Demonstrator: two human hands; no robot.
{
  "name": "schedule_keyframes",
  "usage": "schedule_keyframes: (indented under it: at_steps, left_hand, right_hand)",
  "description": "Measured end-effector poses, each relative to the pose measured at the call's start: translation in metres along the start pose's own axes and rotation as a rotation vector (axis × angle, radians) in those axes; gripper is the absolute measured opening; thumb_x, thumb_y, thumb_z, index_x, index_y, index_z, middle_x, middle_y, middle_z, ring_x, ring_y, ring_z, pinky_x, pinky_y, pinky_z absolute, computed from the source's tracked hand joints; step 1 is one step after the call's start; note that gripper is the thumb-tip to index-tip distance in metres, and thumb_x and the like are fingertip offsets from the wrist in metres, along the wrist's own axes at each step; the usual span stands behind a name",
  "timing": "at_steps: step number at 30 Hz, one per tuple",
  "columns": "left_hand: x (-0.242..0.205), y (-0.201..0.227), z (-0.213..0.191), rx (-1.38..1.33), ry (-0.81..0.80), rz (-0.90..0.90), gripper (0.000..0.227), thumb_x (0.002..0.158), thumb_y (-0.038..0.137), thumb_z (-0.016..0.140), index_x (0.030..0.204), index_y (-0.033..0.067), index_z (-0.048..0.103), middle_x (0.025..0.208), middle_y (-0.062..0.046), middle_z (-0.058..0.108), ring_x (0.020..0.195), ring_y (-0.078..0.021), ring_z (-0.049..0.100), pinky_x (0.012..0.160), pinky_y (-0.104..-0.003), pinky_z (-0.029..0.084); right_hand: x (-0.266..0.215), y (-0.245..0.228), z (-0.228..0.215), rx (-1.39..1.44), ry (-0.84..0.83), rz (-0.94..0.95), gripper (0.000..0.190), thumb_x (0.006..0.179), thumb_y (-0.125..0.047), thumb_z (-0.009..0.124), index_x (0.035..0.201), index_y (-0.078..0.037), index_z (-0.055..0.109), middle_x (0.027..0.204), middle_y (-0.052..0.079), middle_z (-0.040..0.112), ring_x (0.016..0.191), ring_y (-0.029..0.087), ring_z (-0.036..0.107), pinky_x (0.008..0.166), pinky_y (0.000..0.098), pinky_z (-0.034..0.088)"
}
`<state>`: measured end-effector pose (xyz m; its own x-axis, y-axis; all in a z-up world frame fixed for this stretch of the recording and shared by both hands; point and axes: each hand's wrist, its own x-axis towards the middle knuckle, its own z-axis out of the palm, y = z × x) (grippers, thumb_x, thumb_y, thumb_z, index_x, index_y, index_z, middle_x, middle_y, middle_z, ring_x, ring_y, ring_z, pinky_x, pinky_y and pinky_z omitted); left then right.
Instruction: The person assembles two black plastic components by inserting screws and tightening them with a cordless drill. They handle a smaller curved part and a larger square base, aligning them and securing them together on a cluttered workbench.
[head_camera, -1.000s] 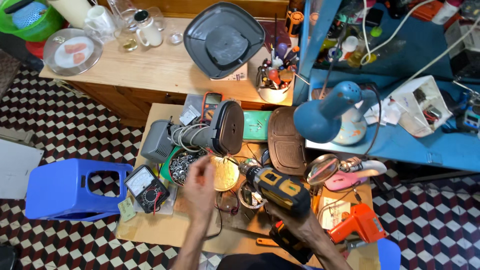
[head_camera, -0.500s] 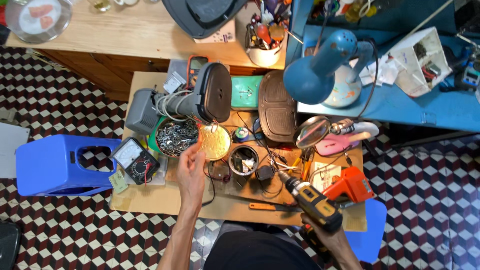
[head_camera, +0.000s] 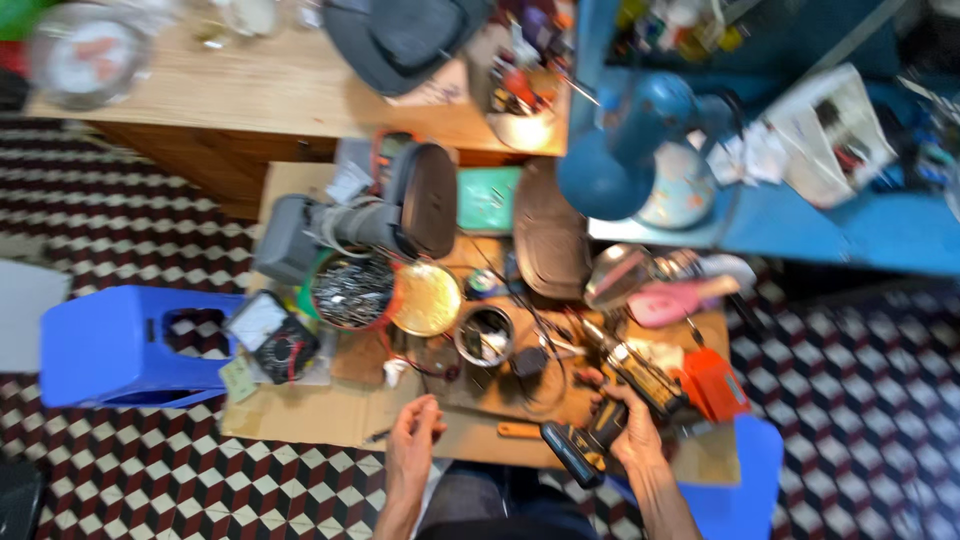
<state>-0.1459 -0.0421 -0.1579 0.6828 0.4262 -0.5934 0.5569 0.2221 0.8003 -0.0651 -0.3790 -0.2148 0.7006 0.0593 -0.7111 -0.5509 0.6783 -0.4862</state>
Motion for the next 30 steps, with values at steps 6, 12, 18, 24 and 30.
schedule_keyframes:
  at_steps: [6,12,18,24,30]
  left_hand:
    - [0.015,0.024,-0.012,-0.109,0.005,0.030,0.045,0.096,0.038,0.063,0.122,0.0016,0.071,0.100,-0.011,0.071,0.086,-0.0155,0.066,0.080,-0.030,0.053]
    - [0.070,0.096,-0.042,-0.411,-0.031,-0.024,0.050,0.100,0.040,0.055,0.117,-0.0044,0.072,0.104,-0.015,0.076,0.093,-0.0204,0.072,0.085,-0.033,0.056]
    - [0.151,0.163,-0.064,-0.605,-0.068,0.016,0.049,0.101,0.039,0.054,0.119,-0.0042,0.066,0.107,-0.013,0.074,0.094,-0.0200,0.072,0.087,-0.034,0.058]
    - [0.242,0.134,-0.073,-0.565,-0.214,-0.120,0.051,0.096,0.042,0.057,0.126,0.0024,0.067,0.107,-0.015,0.074,0.087,-0.0226,0.071,0.075,-0.035,0.056]
    - [0.315,0.101,-0.098,-0.195,-0.129,-0.358,0.055,0.091,0.040,0.062,0.132,0.0031,0.061,0.113,-0.018,0.075,0.091,-0.0266,0.069,0.073,-0.037,0.049]
  right_hand:
    - [0.050,0.010,0.004,-0.057,0.021,0.007,0.027,0.086,-0.014,0.067,0.110,-0.003,0.062,0.092,0.012,0.071,0.077,0.025,0.067,0.072,0.0357,0.056]
    - [0.013,0.004,0.060,-0.429,0.300,-0.306,0.030,0.091,-0.019,0.066,0.113,0.000,0.066,0.099,0.013,0.072,0.087,0.022,0.067,0.080,0.0334,0.054]
    - [-0.016,-0.018,0.225,-0.797,0.151,-0.648,0.036,0.095,-0.025,0.065,0.117,0.003,0.070,0.105,0.013,0.073,0.096,0.020,0.066,0.087,0.0312,0.051]
    - [0.162,-0.087,0.443,-0.781,-0.004,-0.689,0.047,0.094,-0.033,0.067,0.125,0.003,0.062,0.100,0.016,0.071,0.090,0.023,0.072,0.080,0.0316,0.057]
    - [0.298,-0.105,0.512,-0.682,0.146,-0.328,0.031,0.100,-0.023,0.063,0.109,0.006,0.061,0.095,0.015,0.065,0.080,0.029,0.068,0.069,0.0397,0.060]
